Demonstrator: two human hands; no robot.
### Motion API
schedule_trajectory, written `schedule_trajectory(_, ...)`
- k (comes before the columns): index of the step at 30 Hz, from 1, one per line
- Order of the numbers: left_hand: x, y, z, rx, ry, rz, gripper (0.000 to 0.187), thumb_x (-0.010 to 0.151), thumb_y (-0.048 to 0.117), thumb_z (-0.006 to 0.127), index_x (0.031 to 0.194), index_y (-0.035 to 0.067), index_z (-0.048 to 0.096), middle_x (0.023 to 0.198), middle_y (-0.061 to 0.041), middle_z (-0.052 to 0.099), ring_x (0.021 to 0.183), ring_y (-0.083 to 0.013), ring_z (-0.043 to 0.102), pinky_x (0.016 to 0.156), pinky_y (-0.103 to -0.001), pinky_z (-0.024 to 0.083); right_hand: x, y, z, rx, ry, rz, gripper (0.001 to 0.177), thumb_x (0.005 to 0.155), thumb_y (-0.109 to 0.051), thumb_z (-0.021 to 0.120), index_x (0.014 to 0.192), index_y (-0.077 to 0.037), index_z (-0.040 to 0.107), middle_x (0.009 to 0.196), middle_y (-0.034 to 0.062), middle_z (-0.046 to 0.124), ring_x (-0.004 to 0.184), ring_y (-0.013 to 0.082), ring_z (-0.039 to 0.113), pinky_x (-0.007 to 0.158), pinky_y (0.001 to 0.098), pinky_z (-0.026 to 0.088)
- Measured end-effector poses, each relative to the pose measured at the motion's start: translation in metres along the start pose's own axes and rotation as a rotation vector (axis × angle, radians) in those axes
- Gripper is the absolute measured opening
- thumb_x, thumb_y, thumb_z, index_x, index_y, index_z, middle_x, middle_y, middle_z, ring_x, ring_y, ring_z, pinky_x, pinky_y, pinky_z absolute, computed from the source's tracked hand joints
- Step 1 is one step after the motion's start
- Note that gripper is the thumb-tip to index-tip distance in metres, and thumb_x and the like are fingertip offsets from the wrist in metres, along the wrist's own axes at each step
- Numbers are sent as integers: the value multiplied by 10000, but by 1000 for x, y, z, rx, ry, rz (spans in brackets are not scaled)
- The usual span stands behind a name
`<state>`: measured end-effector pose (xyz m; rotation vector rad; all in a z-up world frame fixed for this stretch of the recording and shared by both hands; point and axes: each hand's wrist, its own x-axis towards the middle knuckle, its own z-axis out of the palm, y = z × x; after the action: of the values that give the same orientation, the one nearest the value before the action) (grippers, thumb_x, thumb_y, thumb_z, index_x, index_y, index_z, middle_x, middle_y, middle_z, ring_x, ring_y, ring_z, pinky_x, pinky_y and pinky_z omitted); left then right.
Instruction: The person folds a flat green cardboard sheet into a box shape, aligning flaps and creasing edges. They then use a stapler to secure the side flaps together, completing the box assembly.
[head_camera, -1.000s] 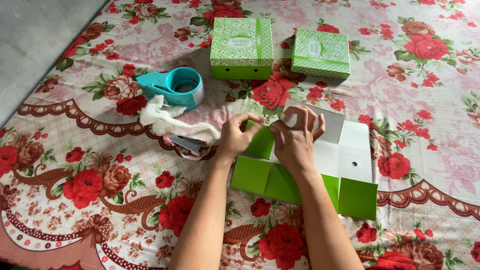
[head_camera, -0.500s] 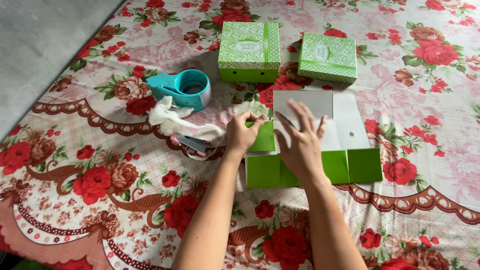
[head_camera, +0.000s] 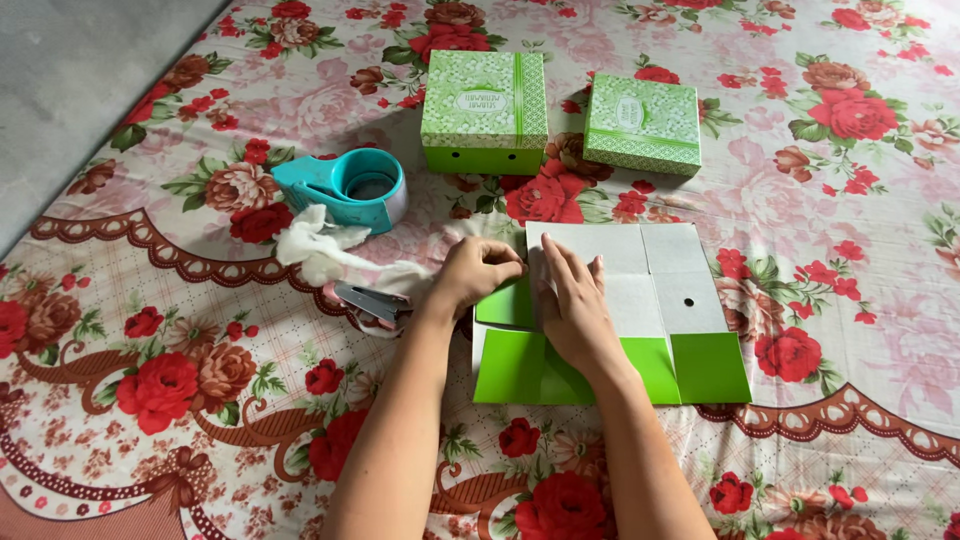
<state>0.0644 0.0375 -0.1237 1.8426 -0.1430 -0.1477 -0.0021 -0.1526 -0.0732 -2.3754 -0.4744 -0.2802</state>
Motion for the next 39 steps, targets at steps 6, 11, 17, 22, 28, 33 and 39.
schedule_trajectory(6, -13, 29, -8, 1, 19, 173, 193, 906, 210, 780, 962, 26, 793, 902, -11, 789, 841, -60, 678, 807, -245, 539, 1, -2, -12, -1, 55, -75, 615, 884, -40, 617, 1482, -92, 484, 1492, 128, 519, 1430, 315, 445, 1213, 618, 161)
schedule_trajectory(11, -12, 43, -16, -306, 57, 35, 178, 871, 148, 798, 1031, 75, 769, 915, -7, 777, 819, -69, 697, 709, -257, 558, 3, 2, -12, -31, 94, 14, 578, 887, -57, 665, 1446, -109, 526, 1482, 132, 517, 1428, 320, 441, 1222, 636, 162)
schedule_trajectory(17, -4, 45, -17, 16, 363, 167, 79, 873, 105, 803, 937, 67, 775, 782, -1, 776, 682, -57, 693, 586, -243, 511, 2, 6, -17, 51, 166, -56, 448, 961, -117, 662, 1403, -150, 597, 1484, 105, 560, 1447, 321, 470, 1255, 609, 227)
schedule_trajectory(22, -7, 46, -35, 166, 366, 224, 95, 889, 168, 759, 936, 87, 777, 824, -59, 793, 719, -142, 741, 616, -291, 551, 5, 6, -22, -201, 139, 123, 382, 974, -183, 689, 1353, -192, 643, 1431, 38, 607, 1444, 248, 498, 1249, 659, 123)
schedule_trajectory(28, -7, 57, -18, 595, 288, -24, 333, 879, 482, 799, 841, 151, 814, 745, -142, 752, 764, -313, 736, 704, -414, 556, 4, 4, -17, -149, -31, 80, 582, 837, -258, 767, 1386, -163, 600, 1492, 128, 461, 1496, 350, 330, 1246, 577, 158)
schedule_trajectory(33, -11, 48, -33, 428, 255, 199, 217, 788, 341, 831, 838, 131, 807, 784, -100, 760, 740, -278, 758, 705, -388, 567, 4, 19, -39, 6, -157, 186, 513, 883, -291, 755, 1368, -187, 621, 1530, 114, 441, 1425, 336, 414, 1152, 518, 351)
schedule_trajectory(39, -15, 50, -47, 263, 222, 291, 187, 887, 288, 791, 934, 108, 770, 869, -69, 777, 825, -216, 753, 786, -355, 551, 3, 91, -118, 47, 271, 361, 486, 970, -292, 742, 1411, -136, 611, 1360, 142, 630, 1205, 281, 629, 944, 388, 531)
